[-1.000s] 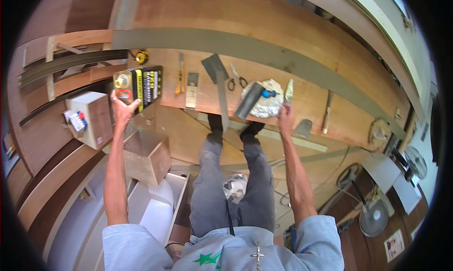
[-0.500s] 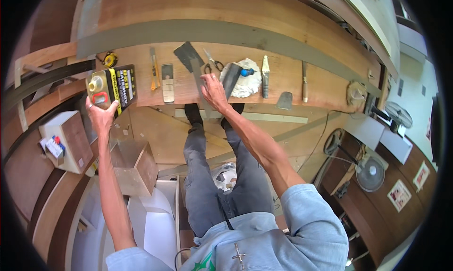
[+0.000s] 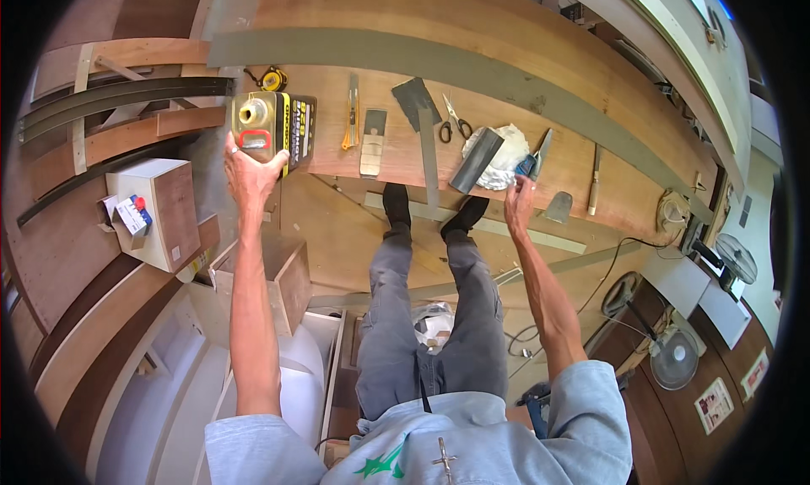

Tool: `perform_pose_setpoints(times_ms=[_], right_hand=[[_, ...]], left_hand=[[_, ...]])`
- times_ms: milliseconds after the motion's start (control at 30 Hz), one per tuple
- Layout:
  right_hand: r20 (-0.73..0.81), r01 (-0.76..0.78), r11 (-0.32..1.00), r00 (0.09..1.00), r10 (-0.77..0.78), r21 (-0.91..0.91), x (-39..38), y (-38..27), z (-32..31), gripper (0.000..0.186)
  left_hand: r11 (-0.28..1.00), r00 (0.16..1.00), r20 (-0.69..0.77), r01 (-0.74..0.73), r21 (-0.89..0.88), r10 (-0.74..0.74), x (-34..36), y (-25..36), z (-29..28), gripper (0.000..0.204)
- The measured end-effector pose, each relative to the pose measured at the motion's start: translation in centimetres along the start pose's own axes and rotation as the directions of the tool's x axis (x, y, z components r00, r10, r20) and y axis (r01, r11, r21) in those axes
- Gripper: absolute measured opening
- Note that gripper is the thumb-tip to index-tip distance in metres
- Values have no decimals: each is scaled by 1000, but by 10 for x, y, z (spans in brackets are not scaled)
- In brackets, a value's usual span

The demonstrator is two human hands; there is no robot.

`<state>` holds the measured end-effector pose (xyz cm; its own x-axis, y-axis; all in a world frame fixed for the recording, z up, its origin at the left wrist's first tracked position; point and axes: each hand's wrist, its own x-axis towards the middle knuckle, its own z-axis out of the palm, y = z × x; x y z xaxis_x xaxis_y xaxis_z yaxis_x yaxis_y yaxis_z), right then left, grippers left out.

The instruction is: The person uses a tape measure to determine the length of a curved wooden panel and marks it with a pencil.

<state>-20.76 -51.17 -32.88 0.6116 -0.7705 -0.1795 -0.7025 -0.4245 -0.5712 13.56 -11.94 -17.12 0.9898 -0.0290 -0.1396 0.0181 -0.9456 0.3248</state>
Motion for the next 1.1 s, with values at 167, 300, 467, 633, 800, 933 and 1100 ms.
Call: perform_pose_setpoints(times_ms=[167, 300, 467, 633, 800, 933, 1100], right_hand=[[197, -70, 992, 979, 47, 109, -57, -7, 29, 27], [332, -96, 962, 943, 6, 254, -102, -42, 11, 27], [435, -286, 937, 883, 177, 199, -158, 1, -33, 28], [430, -634, 766, 725, 538, 110, -240, 111, -101, 26], [380, -736, 677, 626, 681, -3, -309, 126, -156, 26], [403, -826, 562, 501, 766, -41, -340, 117, -162, 28], [498, -798, 603, 531, 686, 20, -312, 93, -116, 27]], left_hand=[[974, 993, 97, 92, -208, -73, 10, -11, -5, 106], [560, 921, 305, 390, -731, -244, 65, -38, -23, 86], [866, 961, 277, 137, -481, 2, 155, -90, 10, 64], [963, 848, 456, -235, -135, 271, 231, -73, 59, 59], [949, 758, 611, -314, 35, 229, 265, -54, 97, 72], [927, 714, 679, -349, 137, 168, 275, -41, 122, 68], [893, 686, 707, -412, 183, 172, 282, -46, 141, 63]])
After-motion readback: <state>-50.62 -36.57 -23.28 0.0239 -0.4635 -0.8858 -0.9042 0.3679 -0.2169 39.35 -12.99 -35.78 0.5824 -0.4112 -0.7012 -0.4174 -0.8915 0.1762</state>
